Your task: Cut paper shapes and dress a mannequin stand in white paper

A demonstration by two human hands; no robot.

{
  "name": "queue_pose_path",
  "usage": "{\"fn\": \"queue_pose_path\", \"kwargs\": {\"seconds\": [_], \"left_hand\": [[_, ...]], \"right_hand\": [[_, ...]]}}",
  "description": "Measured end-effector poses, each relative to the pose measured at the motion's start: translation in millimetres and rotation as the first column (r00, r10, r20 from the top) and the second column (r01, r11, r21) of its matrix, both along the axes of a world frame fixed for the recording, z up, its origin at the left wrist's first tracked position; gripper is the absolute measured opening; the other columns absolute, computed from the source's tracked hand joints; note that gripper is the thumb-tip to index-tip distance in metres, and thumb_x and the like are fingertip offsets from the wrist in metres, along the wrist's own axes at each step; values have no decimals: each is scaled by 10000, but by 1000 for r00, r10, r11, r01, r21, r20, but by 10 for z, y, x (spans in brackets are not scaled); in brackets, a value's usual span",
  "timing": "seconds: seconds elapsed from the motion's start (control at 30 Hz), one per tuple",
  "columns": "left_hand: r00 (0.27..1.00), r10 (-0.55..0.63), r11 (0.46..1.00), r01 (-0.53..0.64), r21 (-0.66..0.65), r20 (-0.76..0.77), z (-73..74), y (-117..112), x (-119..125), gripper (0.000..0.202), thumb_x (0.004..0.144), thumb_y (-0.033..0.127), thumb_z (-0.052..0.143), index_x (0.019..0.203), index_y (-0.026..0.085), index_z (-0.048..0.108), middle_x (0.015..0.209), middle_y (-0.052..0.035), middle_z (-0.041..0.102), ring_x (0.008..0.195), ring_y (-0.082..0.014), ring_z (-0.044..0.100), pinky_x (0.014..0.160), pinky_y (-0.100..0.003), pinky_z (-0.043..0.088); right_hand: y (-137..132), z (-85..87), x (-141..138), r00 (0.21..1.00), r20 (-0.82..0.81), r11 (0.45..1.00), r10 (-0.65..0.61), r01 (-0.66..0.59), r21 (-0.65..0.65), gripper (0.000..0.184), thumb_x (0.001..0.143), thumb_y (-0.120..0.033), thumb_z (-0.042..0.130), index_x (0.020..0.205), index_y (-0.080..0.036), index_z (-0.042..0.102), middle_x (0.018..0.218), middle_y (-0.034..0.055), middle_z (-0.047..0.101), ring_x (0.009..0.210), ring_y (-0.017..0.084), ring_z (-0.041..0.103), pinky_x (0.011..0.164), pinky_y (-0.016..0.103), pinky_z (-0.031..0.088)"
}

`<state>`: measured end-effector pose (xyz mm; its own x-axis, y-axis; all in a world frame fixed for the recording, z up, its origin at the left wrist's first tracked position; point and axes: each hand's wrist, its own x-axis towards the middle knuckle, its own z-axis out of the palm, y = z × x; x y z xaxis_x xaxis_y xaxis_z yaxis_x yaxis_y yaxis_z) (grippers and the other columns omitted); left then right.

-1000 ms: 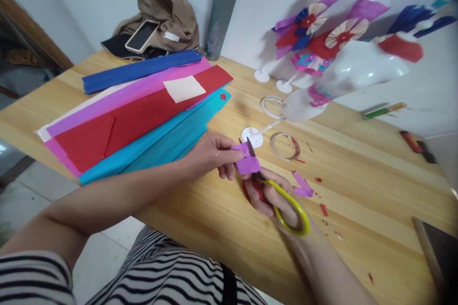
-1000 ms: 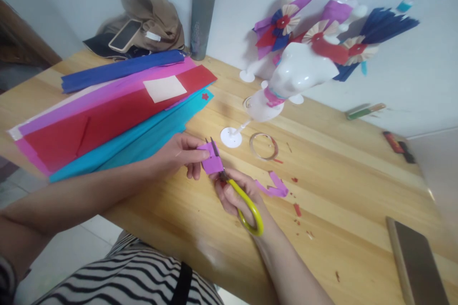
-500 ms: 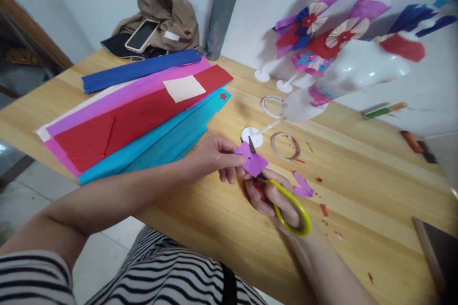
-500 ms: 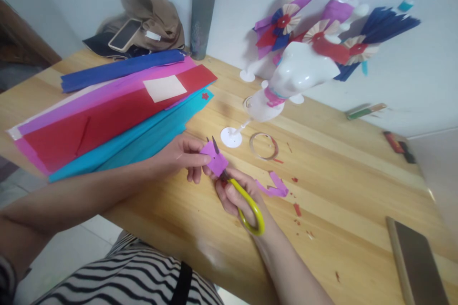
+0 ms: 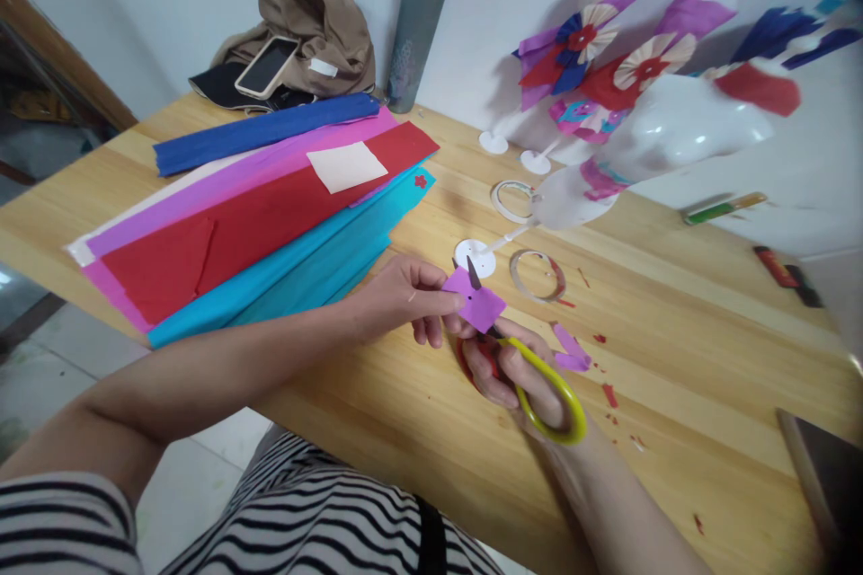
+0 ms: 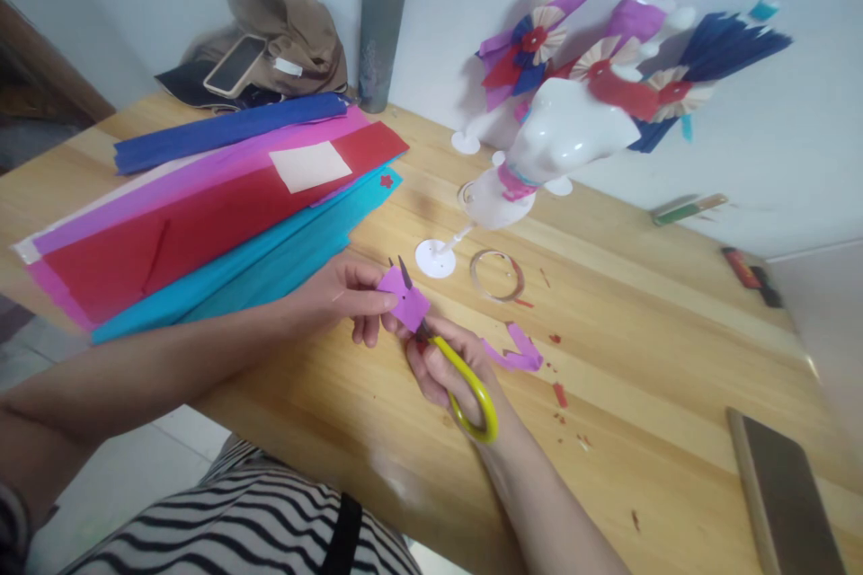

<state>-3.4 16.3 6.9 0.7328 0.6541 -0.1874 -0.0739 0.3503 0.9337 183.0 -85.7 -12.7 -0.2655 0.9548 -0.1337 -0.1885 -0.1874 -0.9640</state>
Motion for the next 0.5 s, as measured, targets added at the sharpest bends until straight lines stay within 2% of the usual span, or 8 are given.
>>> {"fn": "queue_pose_path", "kwargs": {"seconds": [0.33, 0.5], "left_hand": [[999, 32, 999, -32, -1, -39, 34, 6, -2, 193, 773, 306, 683, 680, 136, 687, 664, -20, 704, 458, -89, 610, 415, -186, 447], [999, -15, 1000, 15, 1, -43, 36, 10, -2, 184, 772, 304, 697, 689, 140, 680, 678, -11, 701, 477, -82, 610, 433, -185, 445]], "right_hand": [[28, 8, -9, 1000, 5, 1000, -10, 10, 13, 506, 857, -706, 679, 940, -213, 608, 542, -79, 408, 402, 75, 212, 386, 266, 108], [13, -2, -2, 1000, 2, 1000, -7, 8, -25, 481, 865, -683, 679, 947, -214, 609, 583, -70, 445, 409, 62, 189, 390, 265, 102]]}}
